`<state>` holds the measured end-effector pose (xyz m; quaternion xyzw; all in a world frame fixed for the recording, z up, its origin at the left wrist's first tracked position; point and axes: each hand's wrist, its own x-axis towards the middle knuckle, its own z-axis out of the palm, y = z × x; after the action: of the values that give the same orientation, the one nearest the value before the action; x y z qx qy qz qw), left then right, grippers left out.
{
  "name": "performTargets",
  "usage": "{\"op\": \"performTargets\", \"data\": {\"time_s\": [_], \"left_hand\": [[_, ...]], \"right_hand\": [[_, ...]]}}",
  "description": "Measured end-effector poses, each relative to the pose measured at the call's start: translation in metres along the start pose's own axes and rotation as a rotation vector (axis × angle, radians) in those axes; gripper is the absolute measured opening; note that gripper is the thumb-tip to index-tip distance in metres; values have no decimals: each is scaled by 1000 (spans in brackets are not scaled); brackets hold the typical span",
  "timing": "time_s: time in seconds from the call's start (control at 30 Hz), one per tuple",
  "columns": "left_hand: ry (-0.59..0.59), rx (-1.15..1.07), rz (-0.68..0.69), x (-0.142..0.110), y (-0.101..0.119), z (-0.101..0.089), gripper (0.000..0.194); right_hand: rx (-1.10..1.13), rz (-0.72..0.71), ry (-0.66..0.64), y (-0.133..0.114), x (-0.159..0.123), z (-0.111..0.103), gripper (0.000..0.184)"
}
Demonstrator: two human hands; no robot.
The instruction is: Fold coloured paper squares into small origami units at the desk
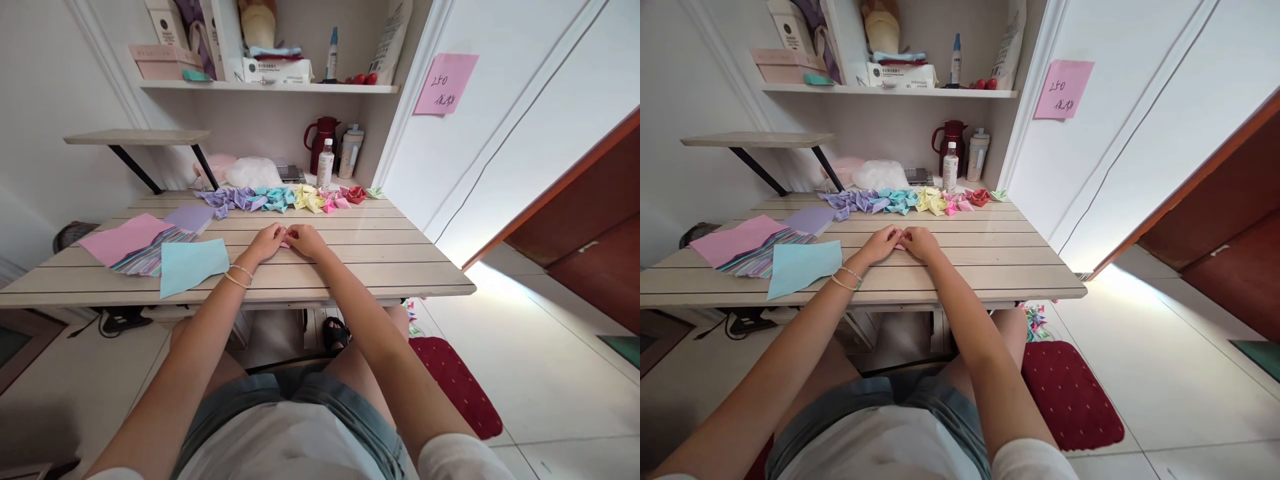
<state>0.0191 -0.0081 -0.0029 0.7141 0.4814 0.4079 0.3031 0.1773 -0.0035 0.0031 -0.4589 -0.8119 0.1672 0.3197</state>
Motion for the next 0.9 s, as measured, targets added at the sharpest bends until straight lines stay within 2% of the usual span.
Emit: {"op": "performTargets", "data": {"time_s": [0.13, 0.33, 0.47, 0.6, 0.73, 0.9], "left_hand": [[3, -149, -23, 2, -4, 3, 20], [118, -374, -106, 6, -3, 4, 28], [95, -394, -139, 5, 1, 0, 31], [89, -394, -172, 5, 2, -3, 34], [93, -427, -169, 5, 1, -3, 35], [126, -441, -163, 2, 5, -4, 35]], "right_hand": [[62, 1, 9, 1, 1, 1, 16], [150, 33, 93, 1, 2, -1, 22], [222, 58, 168, 1, 4, -2, 30], [437, 122, 182, 4, 7, 1, 37], [606, 154, 187, 9, 9, 5, 37], [692, 149, 170, 8, 10, 6, 35]]}}
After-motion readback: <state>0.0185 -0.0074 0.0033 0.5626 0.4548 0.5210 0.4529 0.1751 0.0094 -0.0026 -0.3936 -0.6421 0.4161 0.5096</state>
